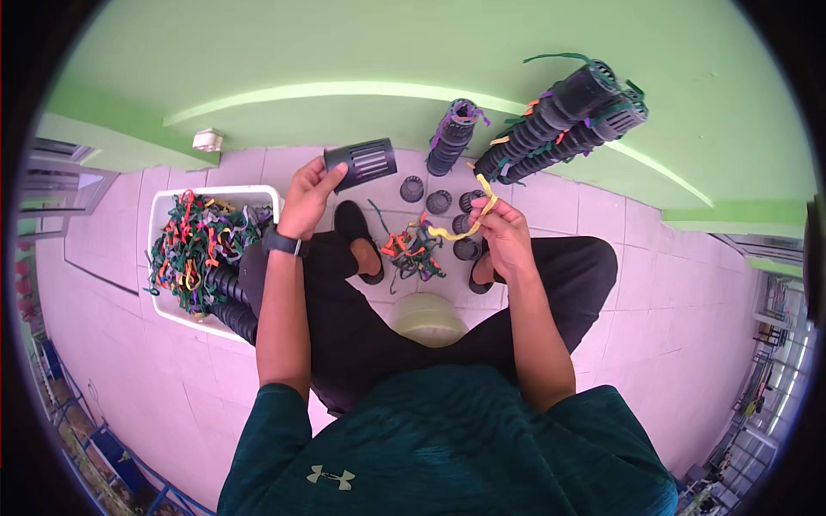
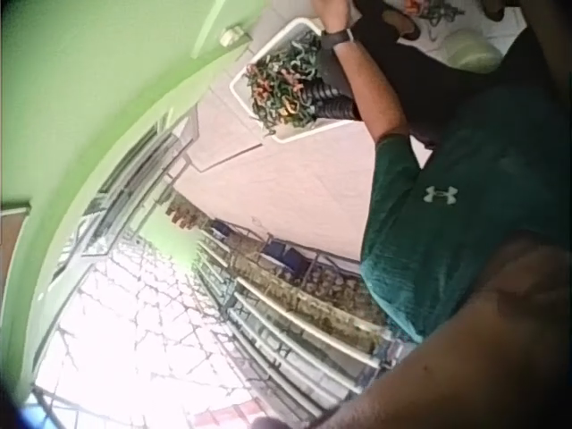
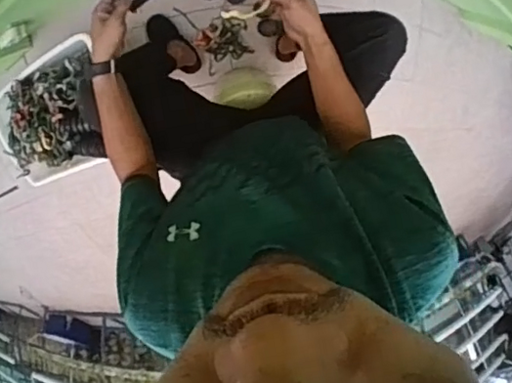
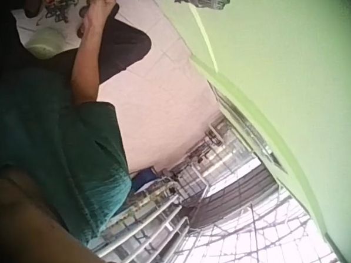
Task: Assembling black plastic cage components using colored zip ties.
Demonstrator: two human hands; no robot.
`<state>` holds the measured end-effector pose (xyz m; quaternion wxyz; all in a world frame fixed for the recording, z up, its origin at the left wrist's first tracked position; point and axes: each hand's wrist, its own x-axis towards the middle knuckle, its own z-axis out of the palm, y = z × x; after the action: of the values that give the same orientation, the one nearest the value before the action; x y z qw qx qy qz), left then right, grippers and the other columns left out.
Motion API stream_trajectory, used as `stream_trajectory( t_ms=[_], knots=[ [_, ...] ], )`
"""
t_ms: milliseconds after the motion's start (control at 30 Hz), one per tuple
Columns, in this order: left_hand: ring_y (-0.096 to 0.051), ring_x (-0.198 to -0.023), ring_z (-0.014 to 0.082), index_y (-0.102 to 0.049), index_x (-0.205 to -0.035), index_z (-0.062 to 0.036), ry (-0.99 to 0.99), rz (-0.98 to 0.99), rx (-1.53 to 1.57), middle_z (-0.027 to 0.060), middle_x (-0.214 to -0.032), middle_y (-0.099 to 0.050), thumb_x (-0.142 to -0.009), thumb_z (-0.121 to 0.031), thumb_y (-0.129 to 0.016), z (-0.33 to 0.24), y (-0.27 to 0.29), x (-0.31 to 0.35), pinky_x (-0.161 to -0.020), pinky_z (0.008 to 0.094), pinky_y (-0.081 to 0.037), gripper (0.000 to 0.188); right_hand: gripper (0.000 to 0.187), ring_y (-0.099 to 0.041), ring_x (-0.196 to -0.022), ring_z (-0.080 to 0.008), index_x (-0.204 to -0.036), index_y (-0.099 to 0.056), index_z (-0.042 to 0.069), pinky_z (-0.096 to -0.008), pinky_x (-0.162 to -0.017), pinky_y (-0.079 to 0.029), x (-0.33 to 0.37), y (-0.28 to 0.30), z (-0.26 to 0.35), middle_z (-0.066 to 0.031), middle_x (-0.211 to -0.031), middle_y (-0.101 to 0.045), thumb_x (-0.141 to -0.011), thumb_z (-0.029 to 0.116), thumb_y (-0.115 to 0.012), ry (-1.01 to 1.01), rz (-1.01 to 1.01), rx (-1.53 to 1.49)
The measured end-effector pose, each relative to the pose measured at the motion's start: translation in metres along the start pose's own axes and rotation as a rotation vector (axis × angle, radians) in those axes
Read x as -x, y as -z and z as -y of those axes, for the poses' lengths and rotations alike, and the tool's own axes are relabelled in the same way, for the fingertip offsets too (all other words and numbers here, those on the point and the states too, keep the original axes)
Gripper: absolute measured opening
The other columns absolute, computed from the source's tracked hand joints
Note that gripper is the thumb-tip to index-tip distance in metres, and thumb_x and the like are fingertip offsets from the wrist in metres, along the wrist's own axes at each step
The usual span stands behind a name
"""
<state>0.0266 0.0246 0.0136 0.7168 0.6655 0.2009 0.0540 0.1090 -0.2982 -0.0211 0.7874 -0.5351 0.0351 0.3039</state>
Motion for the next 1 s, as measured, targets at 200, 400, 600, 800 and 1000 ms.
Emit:
stream_trajectory(
  t_ms=[200, 400, 600, 800, 1000],
  knots=[
    [-0.061, -0.111, 0.021, -0.059, -0.119, 0.0031, -0.012, 0.094, 0.661, 0.012, -0.117, -0.066, -0.094, -0.011, -0.056, 0.008, -0.046, 0.069, -0.103, 0.0359, -0.043, 0.029, 0.015, -0.062, -0.083, -0.0152, -0.105, -0.064, 0.002, -0.0313, -0.083, -0.05, 0.075, -0.007, 0.095, -0.0058, -0.09, -0.065, -0.097, 0.011, -0.056, 0.224, 0.15, -0.126],
    [-0.06, -0.117, 0.0268, -0.057, -0.129, -0.0041, 0.066, 0.327, 1.081, 0.013, -0.124, -0.065, -0.095, -0.024, -0.062, 0.02, -0.112, 0.122, -0.105, 0.0527, -0.043, 0.04, 0.029, -0.06, -0.083, -0.0066, -0.118, -0.065, -0.003, -0.0234, -0.074, -0.048, 0.116, 0.014, 0.105, -0.0055, -0.094, -0.069, -0.104, 0.018, -0.051, 0.259, 0.081, 0.273],
    [-0.054, -0.126, 0.0312, -0.057, -0.132, -0.0086, 0.143, 0.407, 1.11, 0.0133, -0.132, -0.06, -0.093, -0.029, -0.064, 0.005, -0.142, 0.142, -0.107, 0.0569, -0.04, 0.044, 0.024, -0.049, -0.064, -0.0011, -0.115, -0.07, 0.002, -0.018, -0.058, -0.04, 0.148, -0.002, 0.1, 0.0011, -0.08, -0.062, -0.102, 0.016, -0.056, 0.296, 0.036, 0.317],
    [-0.056, -0.123, 0.0317, -0.053, -0.133, -0.0031, 0.064, 0.437, 1.048, 0.0162, -0.133, -0.059, -0.094, -0.023, -0.063, -0.003, -0.143, 0.145, -0.104, 0.0535, -0.043, 0.045, 0.027, -0.047, -0.057, -0.0065, -0.116, -0.068, -0.002, -0.0267, -0.055, -0.037, 0.152, -0.021, 0.105, -0.0006, -0.065, -0.055, -0.1, 0.018, -0.058, 0.404, 0.11, 0.54],
    [-0.06, -0.118, 0.0297, -0.051, -0.133, 0.0004, 0.085, 0.336, 1.003, 0.017, -0.128, -0.061, -0.093, -0.015, -0.063, -0.016, -0.145, 0.148, -0.101, 0.0507, -0.046, 0.045, 0.029, -0.048, -0.057, -0.0059, -0.121, -0.065, -0.002, -0.0243, -0.055, -0.04, 0.153, -0.033, 0.106, -0.0003, -0.064, -0.055, -0.103, 0.014, -0.05, 0.368, 0.176, 0.504]
  ],
)
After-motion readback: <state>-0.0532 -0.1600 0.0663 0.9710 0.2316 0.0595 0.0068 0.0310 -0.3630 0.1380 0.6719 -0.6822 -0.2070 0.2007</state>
